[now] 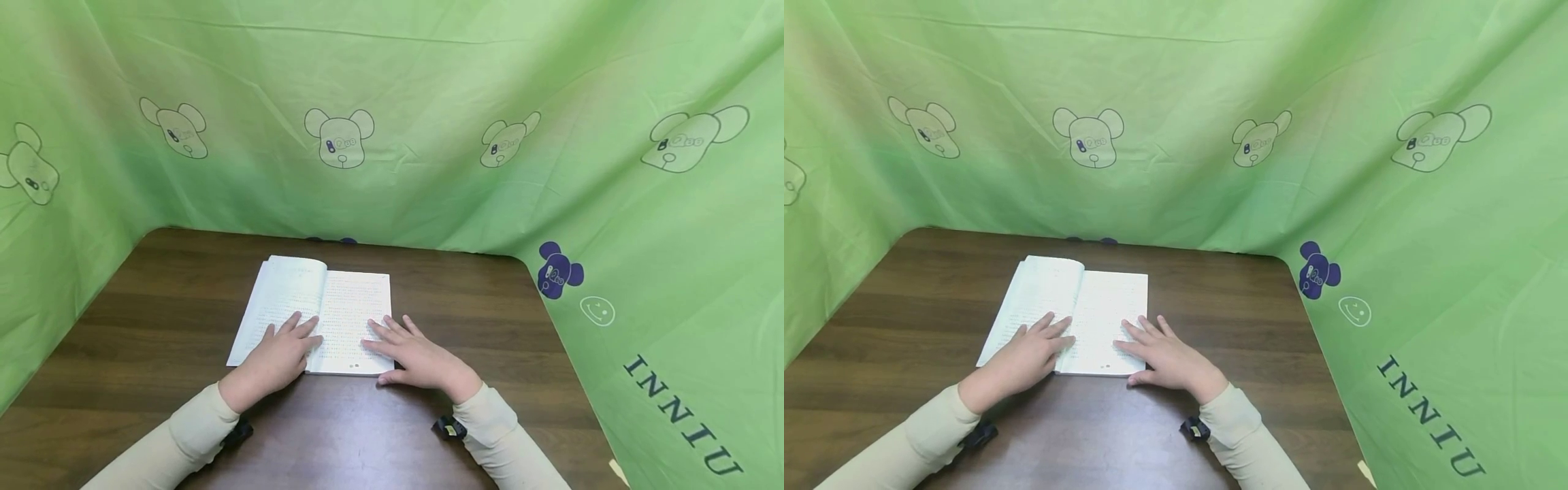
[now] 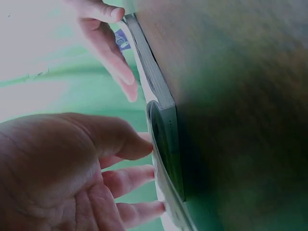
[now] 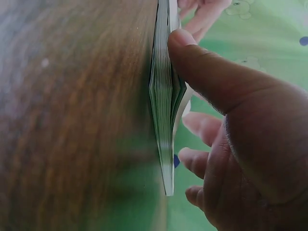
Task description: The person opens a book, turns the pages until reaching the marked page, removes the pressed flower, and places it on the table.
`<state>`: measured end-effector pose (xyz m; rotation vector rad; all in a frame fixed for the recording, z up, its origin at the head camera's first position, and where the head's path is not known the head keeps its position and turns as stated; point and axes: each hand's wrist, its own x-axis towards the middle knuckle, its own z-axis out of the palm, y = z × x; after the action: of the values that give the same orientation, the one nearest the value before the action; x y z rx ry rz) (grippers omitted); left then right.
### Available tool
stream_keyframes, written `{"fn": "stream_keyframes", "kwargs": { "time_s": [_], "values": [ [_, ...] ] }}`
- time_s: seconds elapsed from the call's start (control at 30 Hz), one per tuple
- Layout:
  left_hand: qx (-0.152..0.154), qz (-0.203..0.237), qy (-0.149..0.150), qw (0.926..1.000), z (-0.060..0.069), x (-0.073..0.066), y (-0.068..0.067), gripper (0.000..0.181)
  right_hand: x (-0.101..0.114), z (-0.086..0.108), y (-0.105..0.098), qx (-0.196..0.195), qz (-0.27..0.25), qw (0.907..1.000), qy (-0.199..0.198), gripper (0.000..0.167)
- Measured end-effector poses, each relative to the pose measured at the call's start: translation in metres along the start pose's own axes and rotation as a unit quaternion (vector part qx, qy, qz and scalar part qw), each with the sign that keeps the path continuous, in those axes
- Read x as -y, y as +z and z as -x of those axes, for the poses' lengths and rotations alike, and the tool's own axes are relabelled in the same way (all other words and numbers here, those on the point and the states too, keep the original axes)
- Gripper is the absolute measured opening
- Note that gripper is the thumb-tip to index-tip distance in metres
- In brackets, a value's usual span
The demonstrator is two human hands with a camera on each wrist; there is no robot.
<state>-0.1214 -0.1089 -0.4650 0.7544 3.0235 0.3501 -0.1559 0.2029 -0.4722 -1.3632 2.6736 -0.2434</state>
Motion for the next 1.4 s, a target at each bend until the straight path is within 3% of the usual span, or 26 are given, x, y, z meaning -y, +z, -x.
{"fn": "stream_keyframes", "kwargs": {
  "time_s": [0.27, 0.43, 0.57, 0.77, 0.97, 1.13, 1.3, 1.4],
  "values": [
    [0.002, 0.012, -0.009, 0.9999, 0.001, -0.001, 0.000, 0.031, 0.000, 0.000, 0.000, 0.009, -0.010, 0.9999, -0.004, 0.059],
    [0.015, 0.020, -0.013, 0.9996, 0.001, -0.002, 0.001, 0.043, -0.001, -0.002, -0.002, -0.006, 0.023, 0.9995, -0.022, 0.042],
    [0.021, 0.022, -0.016, 0.9994, 0.000, -0.003, 0.002, 0.055, -0.001, -0.003, -0.005, -0.034, 0.079, 0.9948, -0.055, 0.025],
    [0.021, 0.016, -0.016, 0.9995, 0.001, -0.005, 0.004, 0.065, -0.001, -0.006, -0.005, -0.108, 0.108, 0.9842, -0.090, 0.012],
    [0.003, 0.012, -0.012, 0.9999, -0.001, -0.004, 0.007, 0.055, -0.001, -0.007, -0.007, -0.177, 0.142, 0.9657, -0.126, 0.009],
    [-0.012, 0.014, -0.005, 0.9998, -0.002, -0.004, 0.008, 0.048, -0.002, -0.008, -0.011, -0.266, 0.163, 0.9364, -0.160, 0.016],
    [-0.027, 0.022, -0.016, 0.9993, -0.002, -0.004, 0.009, 0.077, -0.001, -0.009, -0.018, -0.358, 0.141, 0.9053, -0.180, 0.020],
    [-0.059, 0.032, -0.018, 0.9976, -0.002, -0.003, 0.011, 0.096, 0.000, -0.009, -0.021, -0.385, 0.123, 0.8958, -0.186, 0.020]
  ]
}}
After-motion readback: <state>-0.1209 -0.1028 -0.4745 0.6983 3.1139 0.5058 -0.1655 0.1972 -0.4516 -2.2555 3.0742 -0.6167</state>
